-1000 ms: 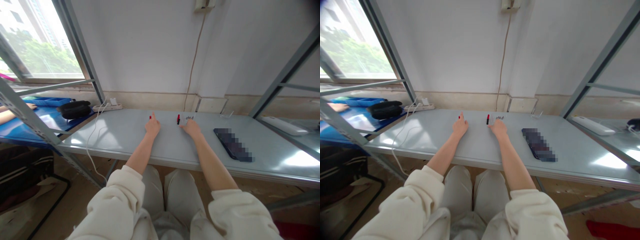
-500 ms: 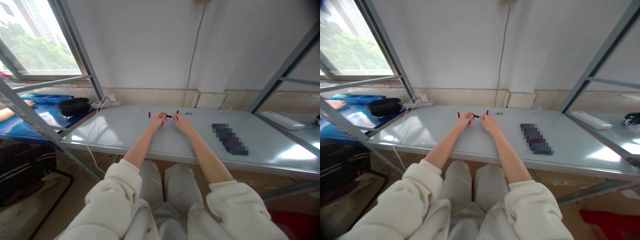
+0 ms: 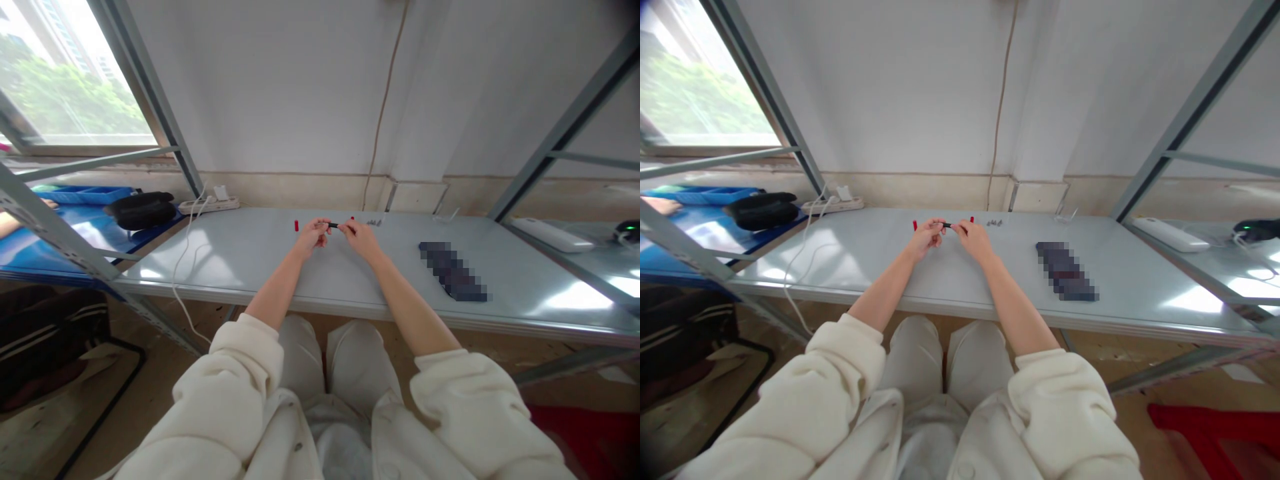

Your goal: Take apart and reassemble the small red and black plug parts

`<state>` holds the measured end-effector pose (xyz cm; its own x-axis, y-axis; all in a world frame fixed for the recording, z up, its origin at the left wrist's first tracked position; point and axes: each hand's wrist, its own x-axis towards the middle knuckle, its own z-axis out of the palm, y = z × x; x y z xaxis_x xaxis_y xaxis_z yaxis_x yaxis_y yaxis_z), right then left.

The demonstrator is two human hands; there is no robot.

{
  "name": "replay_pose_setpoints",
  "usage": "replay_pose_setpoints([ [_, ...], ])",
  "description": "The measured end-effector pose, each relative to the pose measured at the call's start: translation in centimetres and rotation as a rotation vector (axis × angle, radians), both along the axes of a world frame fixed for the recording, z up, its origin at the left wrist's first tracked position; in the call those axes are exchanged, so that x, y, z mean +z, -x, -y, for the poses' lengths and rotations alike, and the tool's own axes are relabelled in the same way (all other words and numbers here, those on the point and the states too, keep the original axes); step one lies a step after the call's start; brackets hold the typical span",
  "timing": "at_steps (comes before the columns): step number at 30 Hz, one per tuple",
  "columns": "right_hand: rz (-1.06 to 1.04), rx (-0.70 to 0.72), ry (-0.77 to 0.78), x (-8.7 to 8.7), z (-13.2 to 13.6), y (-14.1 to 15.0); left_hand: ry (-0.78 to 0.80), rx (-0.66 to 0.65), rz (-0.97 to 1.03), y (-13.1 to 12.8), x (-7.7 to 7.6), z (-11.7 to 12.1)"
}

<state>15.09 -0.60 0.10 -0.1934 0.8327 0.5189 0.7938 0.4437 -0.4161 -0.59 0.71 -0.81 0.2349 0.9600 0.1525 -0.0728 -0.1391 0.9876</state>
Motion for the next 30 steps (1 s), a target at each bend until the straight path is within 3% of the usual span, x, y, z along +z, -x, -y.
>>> replay_pose_setpoints([
  [8, -0.112, 0.129, -0.119, -0.71, -0.73, -0.59, 0.011, 0.055, 0.063, -0.11, -0.25, 0.02],
  [17, -0.048, 0.160, -0.074, -0.79, -0.86, -0.84, 0.035, 0.130, 0.023, -0.16, -0.17, 0.11],
  [27, -0.120, 0.103, -0.114, -0.41, -0.60, -0.75, -0.014, -0.041, 0.100, -0.25, -0.11, 0.23],
  [30, -0.054, 0.094, -0.105, -0.43, -0.68, -0.75, -0.033, -0.027, 0.083, -0.32, -0.28, 0.17],
])
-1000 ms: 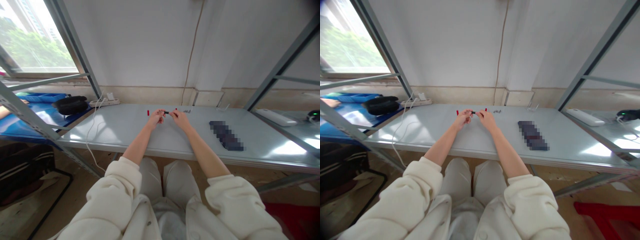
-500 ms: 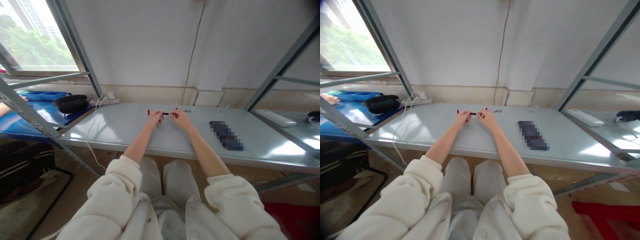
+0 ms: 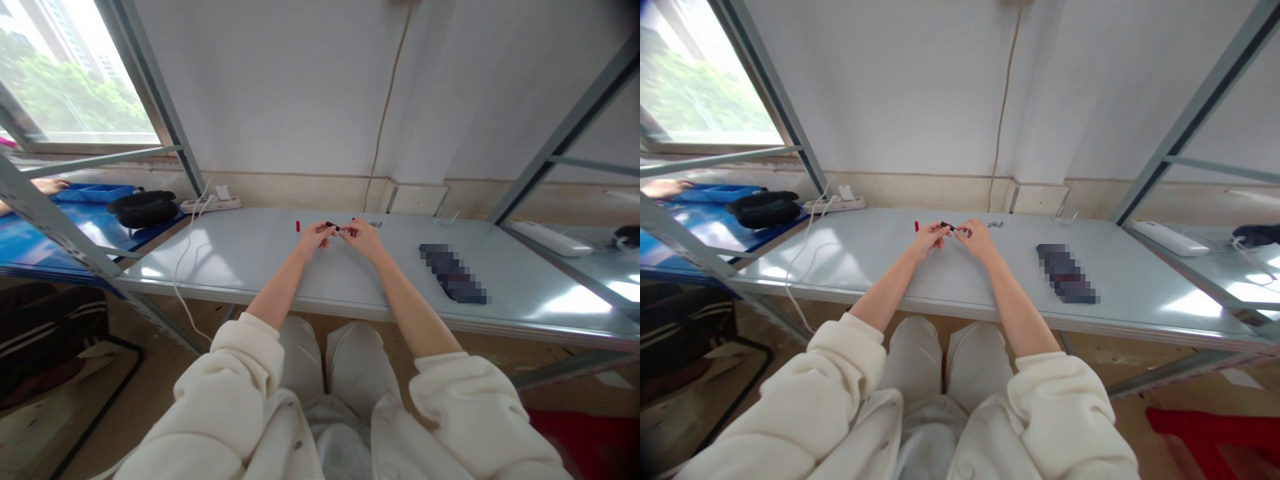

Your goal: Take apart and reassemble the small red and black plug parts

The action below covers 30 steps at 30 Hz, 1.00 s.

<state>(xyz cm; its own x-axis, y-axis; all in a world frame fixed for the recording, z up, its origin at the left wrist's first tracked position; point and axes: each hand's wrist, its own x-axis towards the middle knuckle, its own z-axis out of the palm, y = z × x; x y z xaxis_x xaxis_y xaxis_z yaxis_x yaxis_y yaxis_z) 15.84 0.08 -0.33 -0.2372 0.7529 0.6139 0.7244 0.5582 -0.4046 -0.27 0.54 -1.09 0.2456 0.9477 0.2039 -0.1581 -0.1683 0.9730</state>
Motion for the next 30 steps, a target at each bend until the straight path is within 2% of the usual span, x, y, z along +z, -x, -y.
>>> replay_pose_setpoints([
  [7, 0.206, -0.130, 0.303, 0.1, 0.1, -0.8, -0.027, 0.134, -0.067, 0.0, 0.0, 0.0],
  [14, 0.308, -0.361, 0.477, 0.1, -0.5, -3.3, -0.031, 0.143, -0.210, -0.3, -0.4, -0.2],
  [17, 0.294, -0.432, 0.495, -0.1, -0.7, -3.8, -0.066, 0.192, -0.275, -0.5, -0.9, -0.6],
  [21, 0.272, -0.470, 0.474, -0.3, -0.8, -3.8, -0.251, 0.269, -0.488, -0.9, -1.4, -0.7],
  [25, 0.258, -0.474, 0.469, -0.4, -0.7, -3.5, -0.399, 0.203, -0.718, -2.0, -1.1, -0.4],
  [30, 0.258, -0.477, 0.473, -0.5, -0.6, -3.2, -0.429, 0.184, -0.889, -4.0, -0.5, -0.8],
])
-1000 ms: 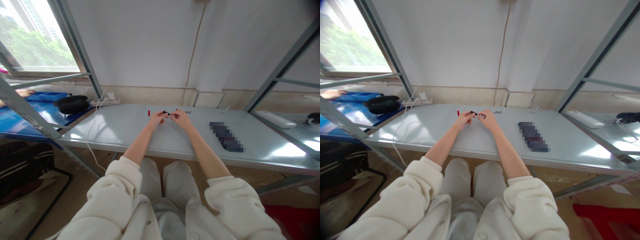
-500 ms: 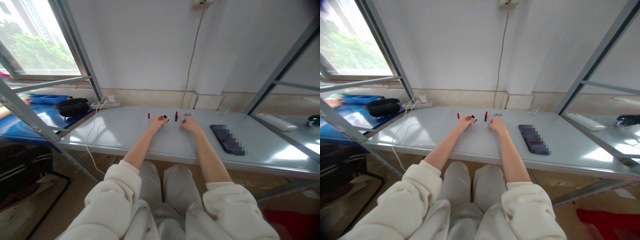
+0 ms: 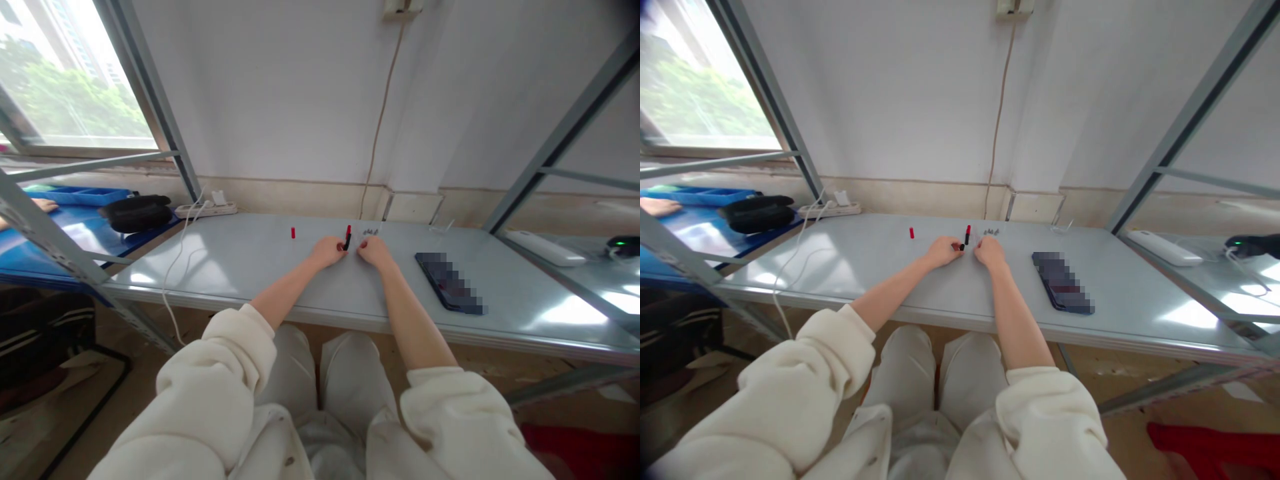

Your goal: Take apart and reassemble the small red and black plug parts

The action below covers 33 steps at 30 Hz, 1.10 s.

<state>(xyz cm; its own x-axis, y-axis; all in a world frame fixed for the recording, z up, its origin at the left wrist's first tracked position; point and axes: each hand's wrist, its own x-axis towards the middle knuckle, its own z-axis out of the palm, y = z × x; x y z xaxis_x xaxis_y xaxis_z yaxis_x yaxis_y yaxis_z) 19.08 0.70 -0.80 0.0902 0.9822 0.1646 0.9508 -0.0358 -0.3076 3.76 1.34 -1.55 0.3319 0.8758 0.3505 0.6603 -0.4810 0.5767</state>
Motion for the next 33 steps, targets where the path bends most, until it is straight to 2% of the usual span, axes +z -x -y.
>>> replay_pose_setpoints([
  [3, 0.004, -0.008, 0.011, 0.0, -0.1, 0.1, -0.001, 0.023, 0.018, -1.0, -0.1, -0.7],
  [11, -0.002, 0.004, 0.028, 0.0, 0.0, 0.2, 0.040, 0.197, 0.074, -2.0, -1.3, -1.6],
  [15, -0.003, 0.001, 0.020, 0.0, 0.2, 0.3, 0.006, 0.202, 0.061, -2.1, -1.4, -1.5],
  [21, 0.021, 0.001, -0.013, -0.1, 0.2, 0.3, 0.069, 0.229, 0.125, -2.2, -1.2, -1.4],
  [26, 0.039, -0.007, 0.003, 0.0, 0.2, 0.4, 0.090, 0.240, 0.078, -2.2, -1.3, -1.4],
  [33, 0.030, -0.005, 0.022, 0.2, 0.3, 0.4, -0.041, 0.221, 0.022, -0.8, 0.0, -0.3],
])
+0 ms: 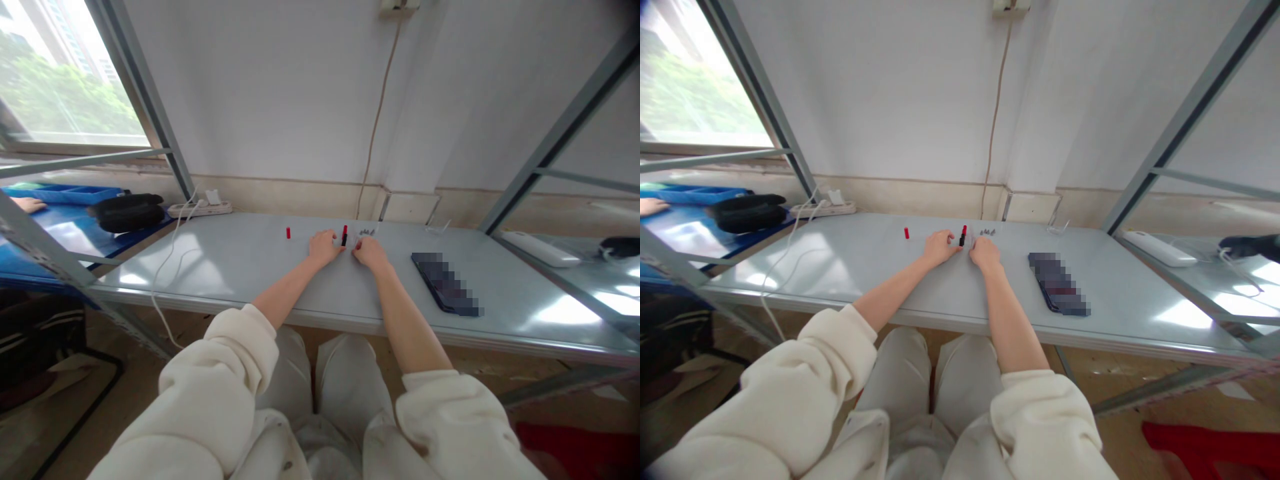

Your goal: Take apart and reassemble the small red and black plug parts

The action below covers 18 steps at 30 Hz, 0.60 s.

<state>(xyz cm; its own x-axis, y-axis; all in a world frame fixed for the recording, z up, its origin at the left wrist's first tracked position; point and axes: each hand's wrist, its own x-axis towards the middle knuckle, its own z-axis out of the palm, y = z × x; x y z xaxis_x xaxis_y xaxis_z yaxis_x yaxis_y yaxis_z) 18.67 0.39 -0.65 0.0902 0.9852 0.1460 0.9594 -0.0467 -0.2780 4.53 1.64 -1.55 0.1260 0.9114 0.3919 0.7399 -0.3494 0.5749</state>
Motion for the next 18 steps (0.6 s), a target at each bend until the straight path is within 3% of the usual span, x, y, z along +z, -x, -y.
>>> replay_pose_setpoints([
  [3, -0.003, -0.006, 0.010, 0.0, 0.0, 0.0, -0.125, 0.043, -0.044, 1.8, 1.0, 0.7],
  [7, 0.012, -0.009, 0.010, 0.1, 0.2, 0.1, -0.270, 0.203, -0.075, 4.8, 1.7, 1.5],
  [12, 0.018, -0.023, 0.037, 0.4, 0.5, 0.2, -0.241, 0.426, -0.059, 7.2, 1.0, 1.3],
  [18, 0.060, -0.052, 0.101, 1.1, 1.2, 0.3, -0.143, 0.427, -0.020, 7.7, -0.4, 0.0],
])
